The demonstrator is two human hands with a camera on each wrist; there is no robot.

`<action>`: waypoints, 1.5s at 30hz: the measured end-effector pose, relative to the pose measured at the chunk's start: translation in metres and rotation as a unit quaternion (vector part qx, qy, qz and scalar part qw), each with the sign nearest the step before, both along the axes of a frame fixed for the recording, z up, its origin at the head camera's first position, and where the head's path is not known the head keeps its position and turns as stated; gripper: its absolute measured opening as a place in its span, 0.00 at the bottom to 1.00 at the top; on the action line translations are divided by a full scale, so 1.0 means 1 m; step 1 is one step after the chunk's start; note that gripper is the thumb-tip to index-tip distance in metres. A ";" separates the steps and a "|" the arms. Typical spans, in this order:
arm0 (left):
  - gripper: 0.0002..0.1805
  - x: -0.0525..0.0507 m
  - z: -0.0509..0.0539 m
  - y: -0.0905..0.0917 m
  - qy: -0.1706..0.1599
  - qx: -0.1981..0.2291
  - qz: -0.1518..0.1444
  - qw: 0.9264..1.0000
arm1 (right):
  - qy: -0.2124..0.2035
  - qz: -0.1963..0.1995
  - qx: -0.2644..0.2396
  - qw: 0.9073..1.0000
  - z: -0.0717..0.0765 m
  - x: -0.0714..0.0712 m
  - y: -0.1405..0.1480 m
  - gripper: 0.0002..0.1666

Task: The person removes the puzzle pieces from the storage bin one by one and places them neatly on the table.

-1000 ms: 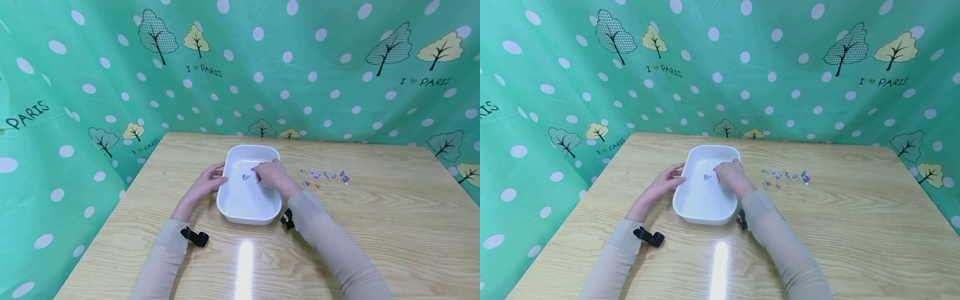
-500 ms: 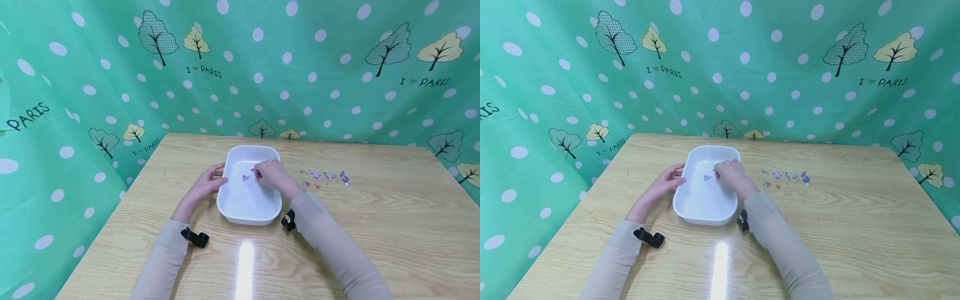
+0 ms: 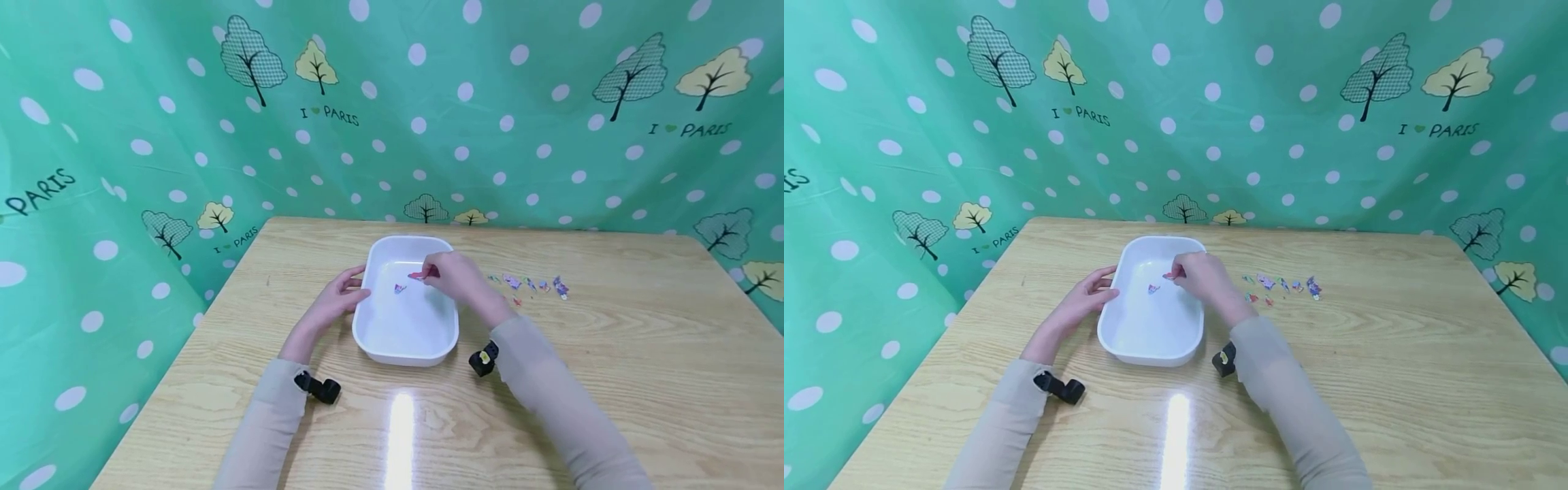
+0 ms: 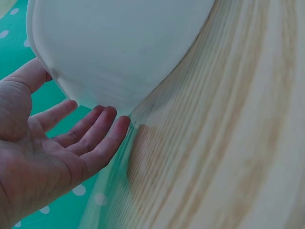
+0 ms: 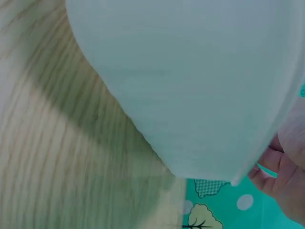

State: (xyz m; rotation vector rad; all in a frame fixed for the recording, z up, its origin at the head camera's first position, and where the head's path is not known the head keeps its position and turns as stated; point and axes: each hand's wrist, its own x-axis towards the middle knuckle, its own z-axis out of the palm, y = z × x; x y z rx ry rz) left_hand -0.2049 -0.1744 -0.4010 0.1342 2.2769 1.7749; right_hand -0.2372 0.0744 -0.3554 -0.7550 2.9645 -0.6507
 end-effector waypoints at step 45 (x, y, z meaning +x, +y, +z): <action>0.33 0.007 0.015 0.002 -0.005 0.011 -0.011 1.000 | -0.035 -0.137 -0.031 0.990 -0.009 0.019 0.151 0.04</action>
